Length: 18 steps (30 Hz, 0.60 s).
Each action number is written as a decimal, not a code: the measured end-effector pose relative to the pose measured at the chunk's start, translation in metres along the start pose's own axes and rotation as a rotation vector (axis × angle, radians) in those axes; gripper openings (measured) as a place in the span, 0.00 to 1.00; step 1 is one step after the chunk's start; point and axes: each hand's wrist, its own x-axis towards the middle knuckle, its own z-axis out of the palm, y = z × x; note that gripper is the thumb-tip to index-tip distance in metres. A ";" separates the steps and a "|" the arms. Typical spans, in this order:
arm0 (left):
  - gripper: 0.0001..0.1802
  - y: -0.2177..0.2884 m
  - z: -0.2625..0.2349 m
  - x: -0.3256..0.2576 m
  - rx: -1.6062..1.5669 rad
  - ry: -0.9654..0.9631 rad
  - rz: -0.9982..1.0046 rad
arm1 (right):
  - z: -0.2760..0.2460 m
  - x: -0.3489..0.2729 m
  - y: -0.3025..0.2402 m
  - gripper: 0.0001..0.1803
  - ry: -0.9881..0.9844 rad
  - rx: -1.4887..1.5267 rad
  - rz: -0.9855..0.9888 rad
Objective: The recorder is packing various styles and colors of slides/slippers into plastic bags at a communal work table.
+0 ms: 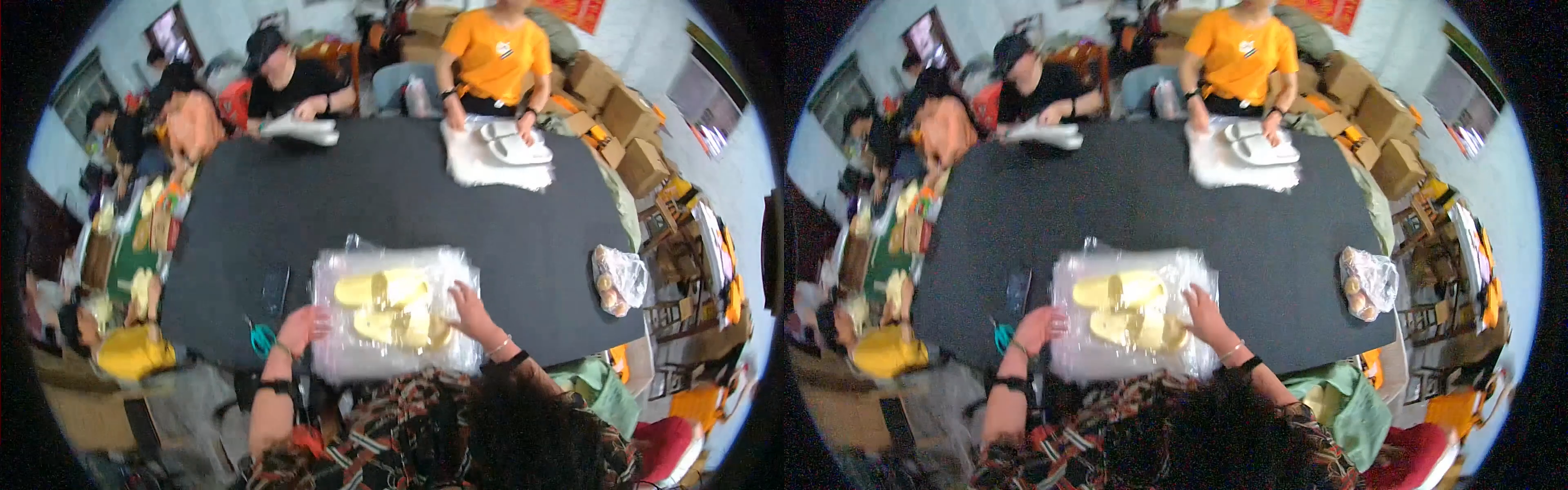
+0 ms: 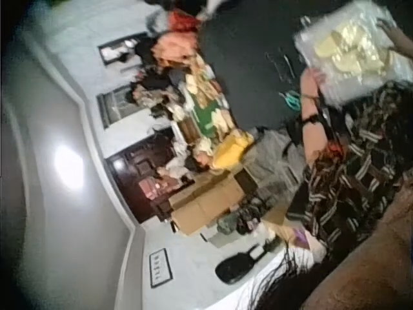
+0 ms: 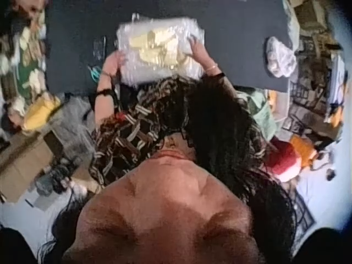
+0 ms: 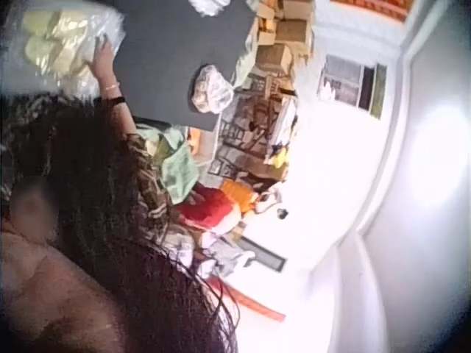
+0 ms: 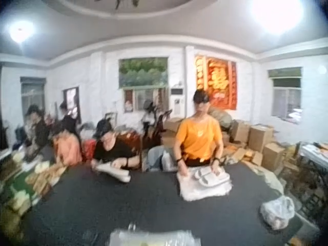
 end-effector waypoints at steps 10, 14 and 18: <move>0.34 -0.002 0.026 0.031 1.923 -0.397 0.805 | 0.016 0.009 0.013 0.81 -0.459 -0.300 -0.039; 0.38 0.007 0.033 0.041 2.183 -0.445 0.679 | 0.031 0.014 0.016 0.83 -0.390 -0.274 -0.063; 0.36 -0.004 0.035 0.067 1.918 -0.511 0.699 | 0.044 0.018 0.022 0.83 -0.358 -0.309 -0.093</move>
